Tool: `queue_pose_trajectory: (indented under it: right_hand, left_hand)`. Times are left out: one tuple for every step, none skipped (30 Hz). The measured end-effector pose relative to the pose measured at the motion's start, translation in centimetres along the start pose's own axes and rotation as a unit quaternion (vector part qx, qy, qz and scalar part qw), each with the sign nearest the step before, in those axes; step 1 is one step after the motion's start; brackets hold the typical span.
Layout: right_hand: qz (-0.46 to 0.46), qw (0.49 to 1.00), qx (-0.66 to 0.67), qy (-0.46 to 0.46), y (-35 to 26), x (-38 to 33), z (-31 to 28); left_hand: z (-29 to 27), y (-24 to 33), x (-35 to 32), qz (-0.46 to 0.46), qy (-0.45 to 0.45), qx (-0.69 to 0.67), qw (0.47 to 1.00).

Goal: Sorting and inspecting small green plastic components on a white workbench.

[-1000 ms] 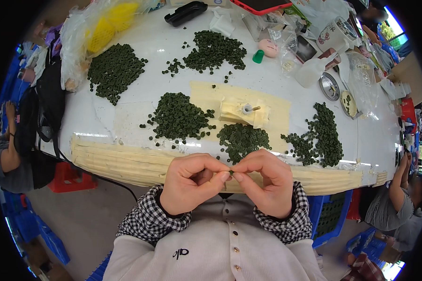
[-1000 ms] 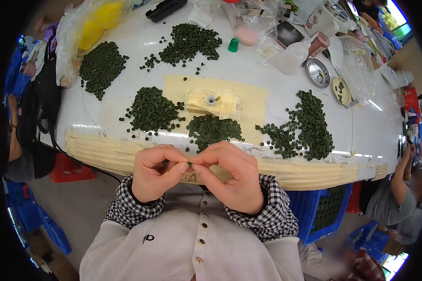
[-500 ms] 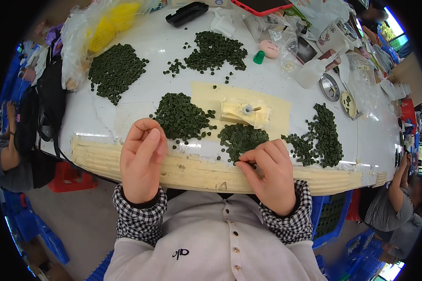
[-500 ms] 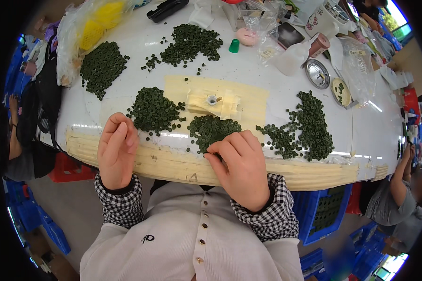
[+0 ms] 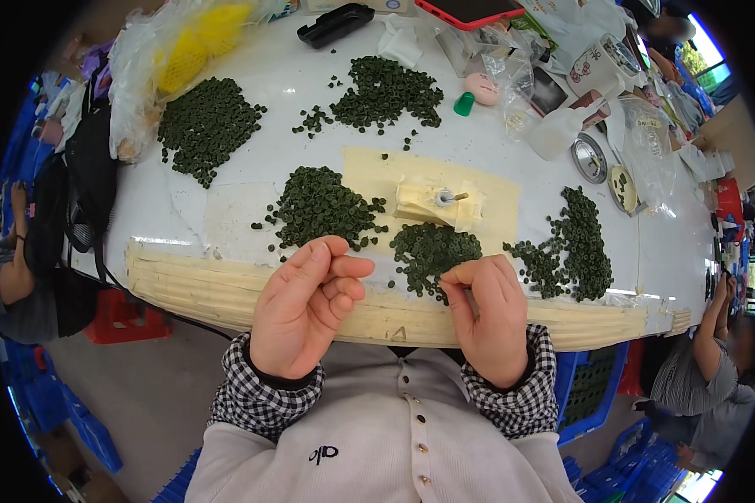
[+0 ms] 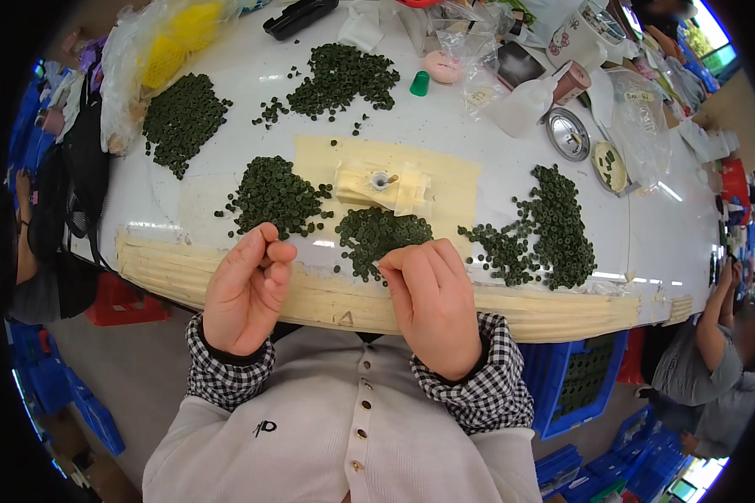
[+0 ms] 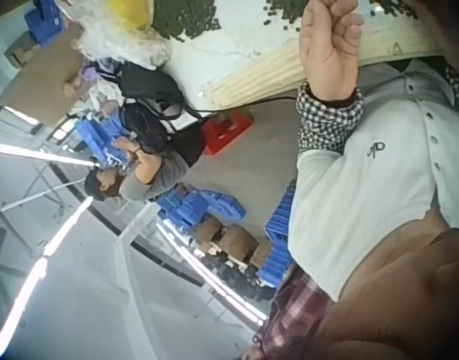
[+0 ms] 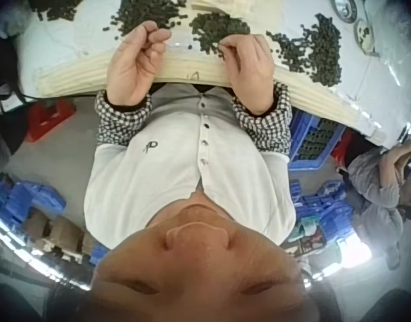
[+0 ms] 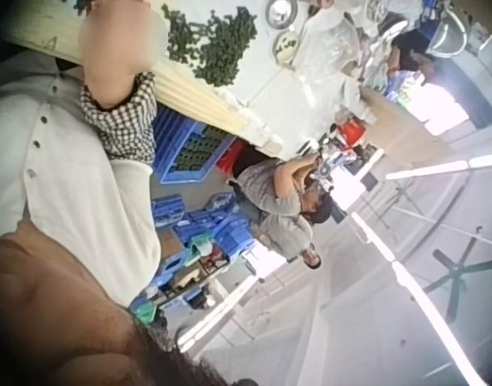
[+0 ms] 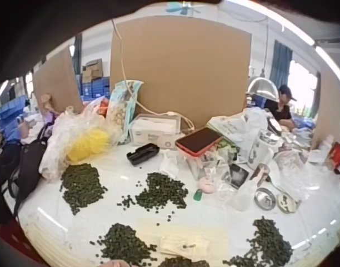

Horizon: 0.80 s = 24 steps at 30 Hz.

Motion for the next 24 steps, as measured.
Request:
queue_pose_trajectory:
  right_hand:
    - [-0.001, 1.000, 0.007, 0.008, 0.0, 0.0, -0.1]
    - [-0.002, 1.000, 0.014, 0.016, 0.1, 0.0, -0.2]
    - [0.011, 0.999, 0.026, 0.018, 0.2, -0.1, -0.3]
    - [0.024, 0.999, 0.037, 0.019, 0.2, -0.1, -0.5]
    - [0.036, 0.998, 0.049, 0.021, 0.3, -0.1, -0.6]
    - [0.045, 0.997, 0.059, 0.023, 0.4, -0.2, -0.8]
    - [0.053, 0.996, 0.070, 0.025, 0.5, -0.2, -0.9]
    - [0.061, 0.994, 0.081, 0.027, 0.6, -0.3, -1.0]
    - [0.069, 0.993, 0.095, 0.024, 0.7, -0.4, -1.0]
    - [0.077, 0.991, 0.108, 0.021, 0.9, -0.4, -0.9]
    - [0.085, 0.989, 0.122, 0.018, 1.1, -0.5, -0.9]
    - [0.097, 0.986, 0.137, 0.016, 1.2, -0.5, -0.9]
    - [0.109, 0.982, 0.153, 0.013, 1.2, -0.6, -0.8]
    - [0.121, 0.978, 0.169, 0.010, 1.3, -0.6, -0.8]
    - [0.128, 0.974, 0.185, 0.009, 1.5, -0.7, -0.7]
    - [0.135, 0.970, 0.200, 0.007, 1.7, -0.9, -0.7]
    - [0.141, 0.966, 0.216, 0.006, 1.8, -0.9, -0.6]
    - [0.143, 0.964, 0.224, 0.005, 1.8, -0.9, -0.6]
    - [0.144, 0.962, 0.231, 0.005, 1.8, -1.0, -0.6]
    - [0.145, 0.960, 0.239, 0.005, 1.8, -1.0, -0.6]
    - [0.149, 0.958, 0.246, 0.007, 1.9, -1.0, -0.6]
    - [0.152, 0.955, 0.254, 0.010, 1.9, -1.0, -0.6]
    - [0.155, 0.953, 0.261, 0.012, 1.9, -1.1, -0.5]
    - [0.156, 0.952, 0.263, 0.010, 1.9, -1.1, -0.5]
  left_hand:
    - [0.2, -0.2, 0.0, -0.005, -0.024, 0.013, 1.000]
    - [0.3, -0.5, 0.1, -0.011, -0.049, 0.027, 0.998]
    - [0.4, -0.7, 0.1, -0.016, -0.072, 0.040, 0.996]
    - [0.4, -0.9, 0.1, -0.017, -0.065, 0.043, 0.997]
    - [0.5, -1.1, 0.1, -0.019, -0.058, 0.046, 0.997]
    - [0.7, -1.3, 0.2, -0.020, -0.051, 0.049, 0.997]
    - [0.8, -1.4, 0.3, -0.017, -0.047, 0.059, 0.997]
    - [1.0, -1.3, 0.3, -0.014, -0.043, 0.070, 0.997]
    - [1.2, -1.2, 0.3, -0.011, -0.038, 0.080, 0.996]
    - [1.5, -1.2, 0.2, -0.012, -0.028, 0.086, 0.996]
    - [1.8, -1.2, 0.1, -0.013, -0.018, 0.092, 0.996]
    - [1.9, -1.2, 0.1, -0.015, -0.009, 0.097, 0.995]
    - [1.8, -1.3, 0.0, -0.018, -0.014, 0.101, 0.995]
    - [1.6, -1.5, 0.0, -0.021, -0.018, 0.105, 0.994]
    - [1.3, -1.6, -0.1, -0.023, -0.022, 0.109, 0.993]
    - [1.1, -1.8, -0.1, -0.028, -0.035, 0.089, 0.995]
    - [1.0, -1.9, -0.1, -0.034, -0.048, 0.070, 0.996]
    - [1.0, -2.1, 0.0, -0.039, -0.061, 0.049, 0.996]
    - [1.0, -2.1, 0.0, -0.043, -0.065, 0.046, 0.996]
    - [1.1, -2.2, 0.0, -0.047, -0.069, 0.043, 0.996]
    - [1.1, -2.2, 0.0, -0.051, -0.073, 0.040, 0.995]
    - [1.1, -2.4, 0.0, -0.056, -0.073, 0.036, 0.995]
    - [1.0, -2.5, 0.0, -0.062, -0.073, 0.033, 0.995]
    - [1.0, -2.7, 0.1, -0.068, -0.073, 0.030, 0.995]
Point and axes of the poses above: each hand's wrist, its own x-axis towards the middle knuckle, its own z-axis out of the palm, y = z × x, the point moved 6 cm from there along x, towards the middle knuckle, and after that the axes turned 7 degrees about x, right-handed, at the moved point
